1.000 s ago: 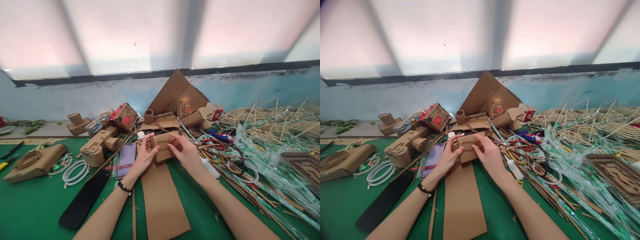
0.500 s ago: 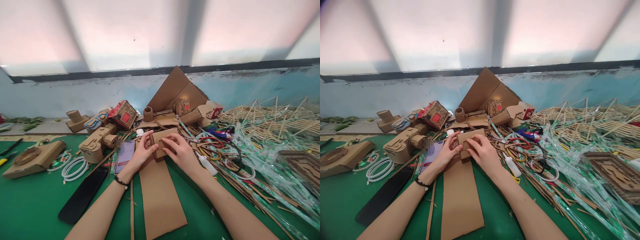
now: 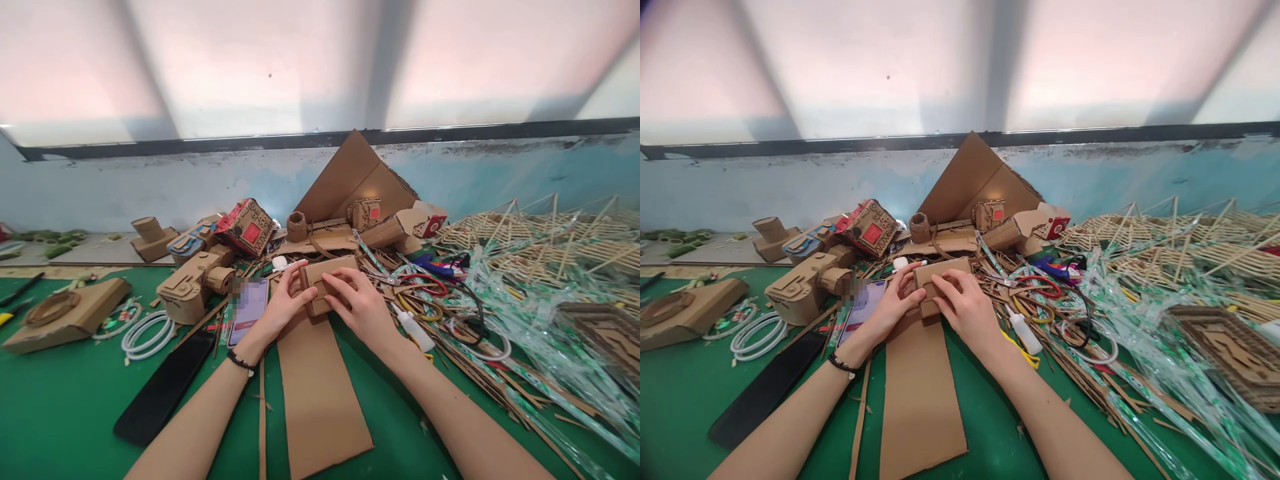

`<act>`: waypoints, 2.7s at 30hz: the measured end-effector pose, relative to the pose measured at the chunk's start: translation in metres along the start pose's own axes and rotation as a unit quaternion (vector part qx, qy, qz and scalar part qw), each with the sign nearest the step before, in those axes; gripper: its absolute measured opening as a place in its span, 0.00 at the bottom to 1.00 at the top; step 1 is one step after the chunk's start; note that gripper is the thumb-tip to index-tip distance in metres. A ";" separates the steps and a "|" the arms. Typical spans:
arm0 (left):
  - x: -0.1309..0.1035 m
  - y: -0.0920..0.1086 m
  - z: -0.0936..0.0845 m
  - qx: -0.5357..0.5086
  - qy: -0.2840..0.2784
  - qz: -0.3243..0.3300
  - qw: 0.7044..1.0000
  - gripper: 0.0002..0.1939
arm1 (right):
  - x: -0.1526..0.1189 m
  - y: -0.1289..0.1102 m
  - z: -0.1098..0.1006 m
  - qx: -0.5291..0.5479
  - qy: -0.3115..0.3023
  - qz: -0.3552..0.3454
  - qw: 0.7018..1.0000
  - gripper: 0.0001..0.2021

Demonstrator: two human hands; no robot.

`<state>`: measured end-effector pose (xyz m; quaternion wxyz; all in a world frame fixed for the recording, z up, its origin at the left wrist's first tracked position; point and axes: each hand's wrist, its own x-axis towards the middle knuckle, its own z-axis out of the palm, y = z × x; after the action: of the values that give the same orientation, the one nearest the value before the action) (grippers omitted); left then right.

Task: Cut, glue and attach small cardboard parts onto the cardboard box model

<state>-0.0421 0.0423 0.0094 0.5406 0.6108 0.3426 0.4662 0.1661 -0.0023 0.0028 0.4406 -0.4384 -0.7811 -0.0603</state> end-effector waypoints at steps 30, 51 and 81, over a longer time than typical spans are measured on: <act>-0.002 0.002 -0.002 -0.086 0.000 -0.063 0.994 0.33 | 0.001 0.009 0.003 0.001 0.038 0.019 0.999 0.15; 0.001 -0.003 0.012 0.004 0.088 -0.024 0.996 0.29 | 0.001 0.014 0.003 0.068 0.033 0.053 0.996 0.15; 0.004 0.004 -0.002 0.103 0.107 0.048 0.988 0.27 | 0.013 0.047 -0.035 -0.062 0.121 0.146 0.980 0.18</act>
<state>-0.0433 0.0457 0.0139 0.4119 0.6252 0.4148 0.5172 0.2203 0.0179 0.0204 0.5079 -0.5637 -0.6443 -0.0958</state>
